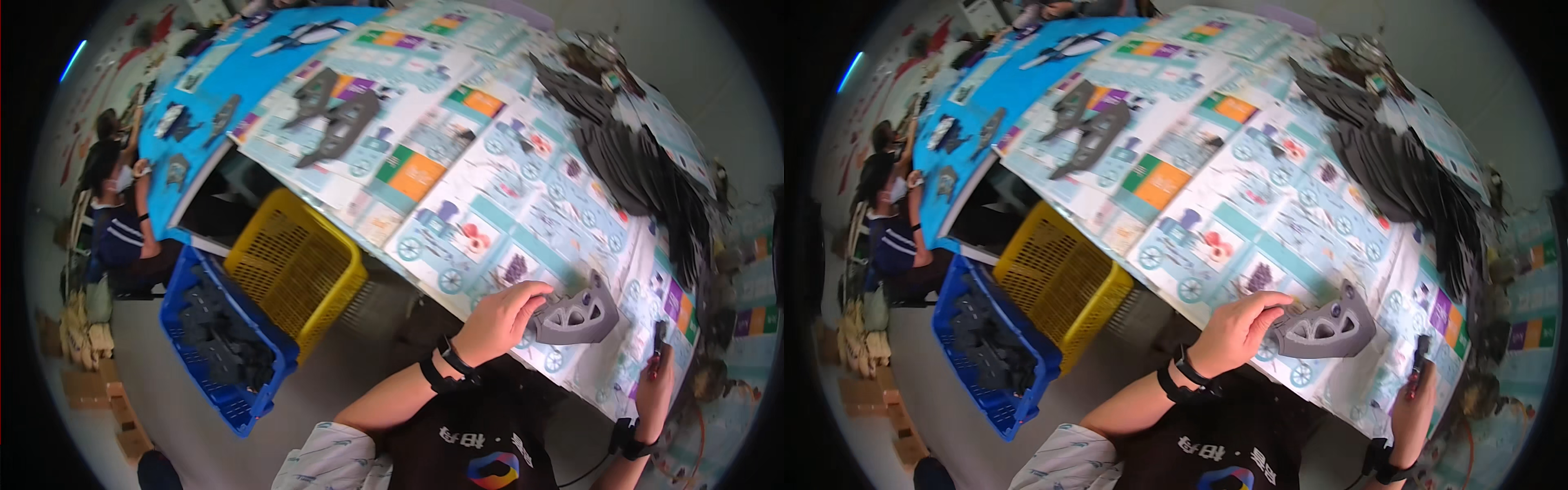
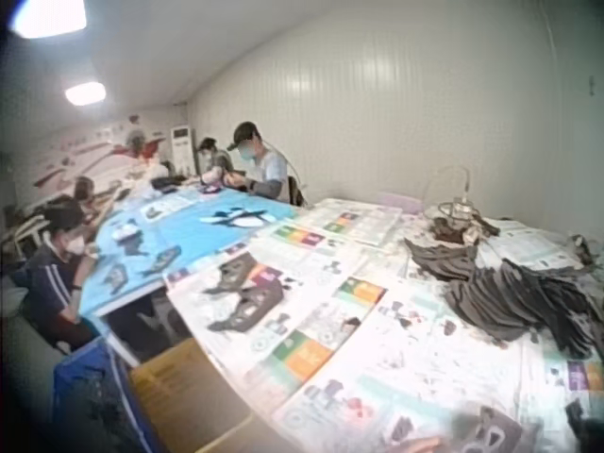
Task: Applying adhesive or glue to shoe upper components using a handheld dispenser at a manufacturing workstation.
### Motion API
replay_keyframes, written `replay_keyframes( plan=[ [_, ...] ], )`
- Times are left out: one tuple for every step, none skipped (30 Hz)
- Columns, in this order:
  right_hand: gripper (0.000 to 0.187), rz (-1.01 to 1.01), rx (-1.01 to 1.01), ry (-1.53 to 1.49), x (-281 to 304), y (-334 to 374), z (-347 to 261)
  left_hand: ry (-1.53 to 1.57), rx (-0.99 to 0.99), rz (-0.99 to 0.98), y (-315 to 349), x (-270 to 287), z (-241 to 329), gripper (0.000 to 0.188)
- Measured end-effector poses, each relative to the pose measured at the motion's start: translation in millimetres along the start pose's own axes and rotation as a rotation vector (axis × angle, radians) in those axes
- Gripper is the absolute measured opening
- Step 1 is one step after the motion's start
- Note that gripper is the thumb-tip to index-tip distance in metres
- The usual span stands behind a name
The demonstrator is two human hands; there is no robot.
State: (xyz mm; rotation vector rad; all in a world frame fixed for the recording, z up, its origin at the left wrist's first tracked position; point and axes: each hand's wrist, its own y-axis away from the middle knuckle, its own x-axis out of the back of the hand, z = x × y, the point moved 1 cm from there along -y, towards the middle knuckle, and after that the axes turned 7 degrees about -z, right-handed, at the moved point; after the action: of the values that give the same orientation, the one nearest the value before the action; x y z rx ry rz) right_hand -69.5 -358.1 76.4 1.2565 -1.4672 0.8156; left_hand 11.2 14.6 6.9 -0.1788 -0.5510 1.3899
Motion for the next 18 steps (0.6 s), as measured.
replay_keyframes(
  plan=[
    [0.061,0.086,0.02,0.052,-16.2,-4.3,36.7,-0.012,-0.018,0.058,0.1,4.6,4.1,0.019],
    [0.067,0.181,0.042,0.017,-29.8,-5.4,57.1,-0.036,-0.032,0.055,-3.4,13.1,10.6,0.019],
    [0.067,0.186,0.048,-0.005,-34.1,-6.8,56.3,0.125,0.114,0.08,-7.2,25.2,16.4,0.019],
    [0.072,0.23,0.064,0.031,-36.1,-5.5,55.0,0.286,0.265,0.108,-9.8,38.8,21.8,0.019],
    [0.078,0.277,0.07,0.072,-33.3,-1.9,43.5,0.368,0.28,0.183,-20.1,52.9,17.4,0.02],
    [0.082,0.319,0.06,0.032,-33.3,1.3,30.5,0.337,0.248,0.251,-33.7,71.3,11.3,0.021],
    [0.082,0.324,0.05,0.022,-35.6,5.3,21.8,0.365,0.218,0.354,-51.3,88.9,-1.6,0.021],
    [0.079,0.387,0.089,0.006,-39.1,8.1,16.2,0.291,0.147,0.384,-74.9,113.8,-5.2,0.021],
    [0.076,0.489,0.125,-0.002,-35.2,19.6,8.2,0.253,0.083,0.438,-101.2,136.9,-8.4,0.021],
    [0.068,0.534,0.124,-0.044,-40.3,24.3,-4.2,0.204,0.045,0.498,-126.6,159.7,-25.5,0.021],
    [0.068,0.544,0.117,-0.057,-44.8,26.9,-12.5,0.271,0.032,0.522,-149.6,186.8,-41.9,0.021],
    [0.065,0.496,0.127,-0.109,-49.0,29.8,-18.1,0.322,0.023,0.562,-172.8,211.3,-62.9,0.022],
    [0.061,0.452,0.124,-0.154,-51.8,34.9,-21.6,0.322,0.04,0.562,-197.3,223.7,-78.0,0.023],
    [0.056,0.474,0.119,-0.177,-54.0,39.1,-26.9,0.387,0.06,0.606,-220.8,231.7,-94.1,0.023],
    [0.056,0.487,0.105,-0.184,-56.3,41.5,-29.1,0.366,0.107,0.577,-237.7,243.7,-113.7,0.027],
    [0.055,0.487,0.14,-0.197,-58.3,44.2,-30.2,0.337,0.153,0.55,-247.1,256.3,-133.8,0.032],
    [0.054,0.486,0.178,-0.213,-59.1,45.8,-31.5,0.328,0.139,0.536,-249.3,266.7,-154.7,0.032],
    [0.049,0.494,0.198,-0.289,-57.6,46.6,-35.5,-0.367,0.305,0.584,-249.0,286.0,-162.7,0.038]
  ],
)
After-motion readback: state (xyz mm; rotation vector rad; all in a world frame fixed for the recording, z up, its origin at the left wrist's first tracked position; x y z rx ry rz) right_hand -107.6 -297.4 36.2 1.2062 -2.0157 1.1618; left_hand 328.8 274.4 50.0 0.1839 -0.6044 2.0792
